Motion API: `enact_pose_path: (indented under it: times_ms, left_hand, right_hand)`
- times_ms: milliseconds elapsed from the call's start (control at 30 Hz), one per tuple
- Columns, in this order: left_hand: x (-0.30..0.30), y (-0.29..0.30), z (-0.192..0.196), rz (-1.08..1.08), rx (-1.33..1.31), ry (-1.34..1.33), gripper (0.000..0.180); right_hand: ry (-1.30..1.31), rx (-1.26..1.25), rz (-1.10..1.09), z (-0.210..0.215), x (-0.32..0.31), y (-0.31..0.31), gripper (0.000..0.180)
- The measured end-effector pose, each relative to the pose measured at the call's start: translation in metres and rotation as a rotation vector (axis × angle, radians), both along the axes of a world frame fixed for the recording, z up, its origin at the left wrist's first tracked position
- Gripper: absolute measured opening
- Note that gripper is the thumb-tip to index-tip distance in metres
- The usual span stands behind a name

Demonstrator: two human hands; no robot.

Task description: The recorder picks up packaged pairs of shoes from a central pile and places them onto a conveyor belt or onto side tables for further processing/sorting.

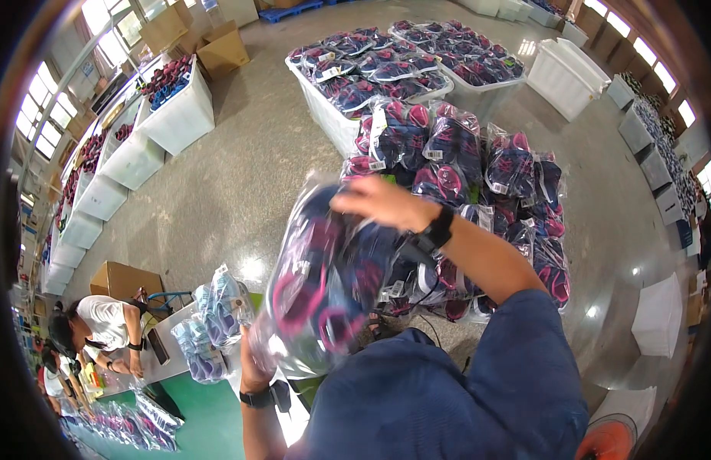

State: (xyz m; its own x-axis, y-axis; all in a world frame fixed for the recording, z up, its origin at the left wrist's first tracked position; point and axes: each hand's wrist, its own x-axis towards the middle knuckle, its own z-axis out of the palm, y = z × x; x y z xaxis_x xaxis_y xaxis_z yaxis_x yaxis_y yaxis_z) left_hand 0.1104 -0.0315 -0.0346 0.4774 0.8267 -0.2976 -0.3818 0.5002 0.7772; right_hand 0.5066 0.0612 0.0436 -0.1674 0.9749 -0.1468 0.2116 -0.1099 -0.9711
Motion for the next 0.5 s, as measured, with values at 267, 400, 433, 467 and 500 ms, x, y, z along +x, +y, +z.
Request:
enact_pose_path:
  times_ms: [267,400,433,467,500]
  left_hand:
    - [-0.09,-0.09,-0.103,0.407,-0.246,0.385,0.067]
    - [-0.096,-0.109,-0.118,0.487,-0.374,0.482,0.065]
    - [-0.096,-0.113,-0.113,0.507,-0.374,0.487,0.063]
    - [-0.096,-0.113,-0.11,0.531,-0.377,0.486,0.063]
    - [-0.094,-0.11,-0.107,0.511,-0.35,0.461,0.062]
  right_hand:
    - [0.228,-0.038,-0.603,-0.094,0.16,0.025,0.028]
    - [0.343,-0.035,-0.794,-0.17,0.203,0.032,0.025]
    - [0.373,-0.091,-0.801,-0.16,0.189,0.026,0.025]
    - [0.4,-0.146,-0.804,-0.154,0.177,0.024,0.025]
    - [0.453,-0.127,-0.797,-0.148,0.169,0.022,0.024]
